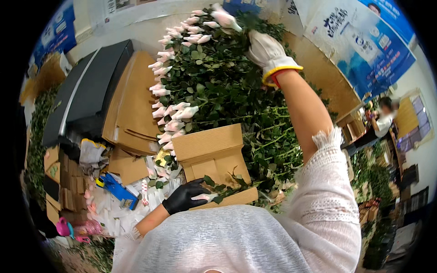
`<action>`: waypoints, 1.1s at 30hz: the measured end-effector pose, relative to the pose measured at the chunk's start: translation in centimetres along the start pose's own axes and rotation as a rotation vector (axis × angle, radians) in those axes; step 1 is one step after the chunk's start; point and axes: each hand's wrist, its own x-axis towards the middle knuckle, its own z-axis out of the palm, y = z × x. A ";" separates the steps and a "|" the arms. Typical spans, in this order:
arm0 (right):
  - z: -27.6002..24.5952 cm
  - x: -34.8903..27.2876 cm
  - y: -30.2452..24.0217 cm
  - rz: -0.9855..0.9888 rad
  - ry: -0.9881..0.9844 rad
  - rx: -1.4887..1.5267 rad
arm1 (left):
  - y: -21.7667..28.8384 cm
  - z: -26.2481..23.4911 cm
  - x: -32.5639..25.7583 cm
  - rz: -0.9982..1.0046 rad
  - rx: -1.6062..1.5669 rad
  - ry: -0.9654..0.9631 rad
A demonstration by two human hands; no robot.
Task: The person picks up roses from a pile, wraps them in a corrugated cardboard sleeve, and places the bundle into a cardboard box.
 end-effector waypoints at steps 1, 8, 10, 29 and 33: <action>-0.6 -0.2 -0.6 0.022 0.066 0.005 | 0.1 0.0 -0.2 -0.006 0.000 0.001; 5.2 -4.1 -6.2 -0.140 0.018 -0.028 | 0.1 0.2 0.2 0.027 0.000 0.054; 10.0 -5.8 -7.0 -0.317 -0.114 0.038 | 0.2 -0.1 0.6 0.025 0.113 0.007; 13.0 -8.1 -5.4 -0.021 0.052 0.010 | 2.7 -1.2 1.9 -0.096 0.015 -0.093; 10.4 -7.9 -4.2 -0.096 -0.104 0.170 | 2.5 -1.0 1.2 -0.063 0.085 -0.057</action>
